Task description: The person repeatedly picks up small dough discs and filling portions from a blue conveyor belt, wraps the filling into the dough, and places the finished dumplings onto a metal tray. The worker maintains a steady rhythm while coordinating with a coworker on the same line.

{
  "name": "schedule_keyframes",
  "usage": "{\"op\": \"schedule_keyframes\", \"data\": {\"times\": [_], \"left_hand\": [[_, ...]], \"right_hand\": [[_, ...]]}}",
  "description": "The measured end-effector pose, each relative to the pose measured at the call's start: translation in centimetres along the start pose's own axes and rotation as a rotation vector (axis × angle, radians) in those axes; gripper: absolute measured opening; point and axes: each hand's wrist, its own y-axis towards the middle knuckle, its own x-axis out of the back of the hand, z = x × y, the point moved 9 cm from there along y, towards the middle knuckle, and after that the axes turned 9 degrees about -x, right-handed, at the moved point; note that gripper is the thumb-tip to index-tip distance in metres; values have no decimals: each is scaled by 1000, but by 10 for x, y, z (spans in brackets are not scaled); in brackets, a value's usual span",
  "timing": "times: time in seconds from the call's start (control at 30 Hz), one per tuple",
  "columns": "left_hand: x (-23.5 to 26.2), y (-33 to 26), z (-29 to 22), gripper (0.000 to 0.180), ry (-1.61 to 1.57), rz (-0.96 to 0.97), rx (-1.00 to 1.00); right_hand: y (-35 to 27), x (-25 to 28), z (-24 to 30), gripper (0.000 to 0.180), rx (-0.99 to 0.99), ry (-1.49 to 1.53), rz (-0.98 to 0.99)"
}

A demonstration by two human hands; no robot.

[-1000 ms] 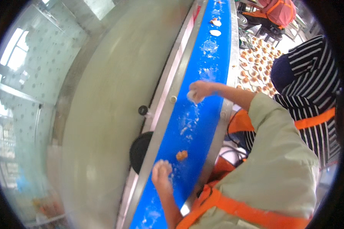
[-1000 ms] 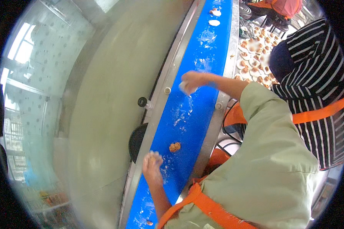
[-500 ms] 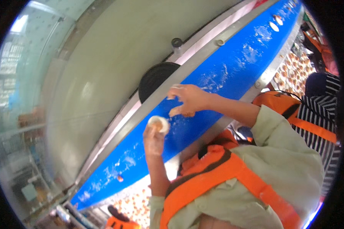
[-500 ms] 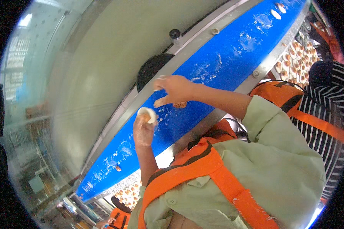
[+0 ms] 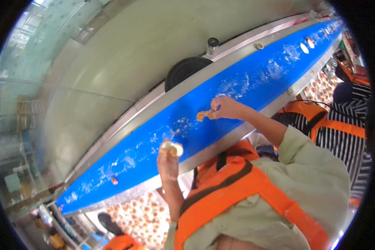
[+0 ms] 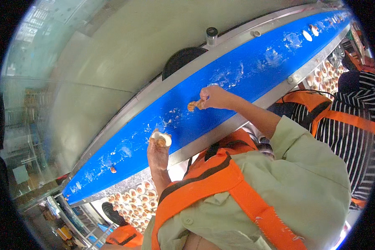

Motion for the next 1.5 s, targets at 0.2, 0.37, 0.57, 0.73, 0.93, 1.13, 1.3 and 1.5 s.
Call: {"op": "schedule_keyframes", "data": {"times": [0.2, 0.37, 0.57, 0.73, 0.93, 1.13, 1.3, 1.5], "left_hand": [[7, -4, -15, 37, -73, 77, 32], [18, -4, -30, 45, -106, 86, 27], [55, -11, -41, 40, -78, 22, -4], [73, -15, -38, 35, -146, 62, -21], [10, 6, -23, 35, -114, 118, -3], [-45, 21, 3, 36, -52, 126, 38], [-77, 30, 26, 36, 18, 121, 74], [-126, 42, 45, 34, 55, 125, 54]], "right_hand": [[1, -16, 31, 37, -117, -74, -139], [19, -57, 72, 43, -101, -410, -267], [45, -78, 50, 22, 48, -143, -88], [41, 61, -16, 26, -10, 357, -390], [-55, 264, -177, 40, -530, 122, -1016], [-77, 310, -258, 29, -653, -102, -848], [-84, 314, -271, 35, -476, -231, -917], [-75, 302, -271, 37, -597, -224, -722]]}}
